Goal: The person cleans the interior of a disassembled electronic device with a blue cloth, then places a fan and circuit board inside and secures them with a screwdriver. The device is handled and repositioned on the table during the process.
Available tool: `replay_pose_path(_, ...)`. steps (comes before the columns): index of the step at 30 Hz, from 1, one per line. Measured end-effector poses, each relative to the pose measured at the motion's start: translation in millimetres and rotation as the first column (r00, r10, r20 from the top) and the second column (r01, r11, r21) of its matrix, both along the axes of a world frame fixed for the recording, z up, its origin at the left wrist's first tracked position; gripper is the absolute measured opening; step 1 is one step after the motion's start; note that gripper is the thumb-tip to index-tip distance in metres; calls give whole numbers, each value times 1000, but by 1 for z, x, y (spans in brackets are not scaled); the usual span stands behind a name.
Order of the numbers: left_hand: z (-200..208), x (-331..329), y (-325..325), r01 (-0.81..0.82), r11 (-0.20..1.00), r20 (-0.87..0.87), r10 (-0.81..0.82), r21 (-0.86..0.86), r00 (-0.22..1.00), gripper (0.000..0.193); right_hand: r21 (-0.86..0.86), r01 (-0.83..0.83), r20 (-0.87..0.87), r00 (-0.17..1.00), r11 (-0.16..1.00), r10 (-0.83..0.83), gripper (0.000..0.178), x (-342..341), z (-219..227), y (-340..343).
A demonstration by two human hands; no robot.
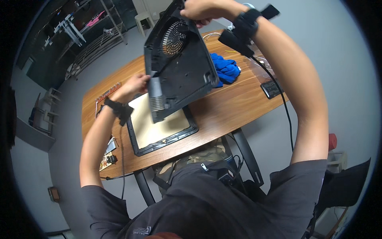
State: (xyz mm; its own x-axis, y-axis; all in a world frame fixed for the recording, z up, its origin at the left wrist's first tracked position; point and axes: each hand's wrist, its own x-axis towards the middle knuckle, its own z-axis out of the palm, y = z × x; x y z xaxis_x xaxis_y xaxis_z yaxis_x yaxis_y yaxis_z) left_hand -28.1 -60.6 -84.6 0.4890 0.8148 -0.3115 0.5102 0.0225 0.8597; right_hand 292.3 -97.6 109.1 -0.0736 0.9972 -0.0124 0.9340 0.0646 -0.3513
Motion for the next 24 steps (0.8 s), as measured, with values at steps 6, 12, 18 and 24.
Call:
replay_pose_path(6, 37, -134, -20, -59, 996, -206, 73, 69, 976, 23, -142, -128, -255, 963, 981, 89, 44, -55, -87, -7)
replay_pose_path(12, -17, -159, -40, -5, 989, -428, 68, 148, 901, 35, -362, -266, -434, 896, 894, 91, 47, -69, -208, 16)
replay_pose_path(18, -35, -161, -57, -47, 985, -421, 115, 169, 900, 35, -424, -241, -255, 957, 873, 141, 49, -83, -231, 21)
replay_pose_path(24, -39, -157, -58, -69, 989, -416, 117, 127, 902, 33, -469, -172, -299, 954, 866, 27, 44, -87, -236, 18)
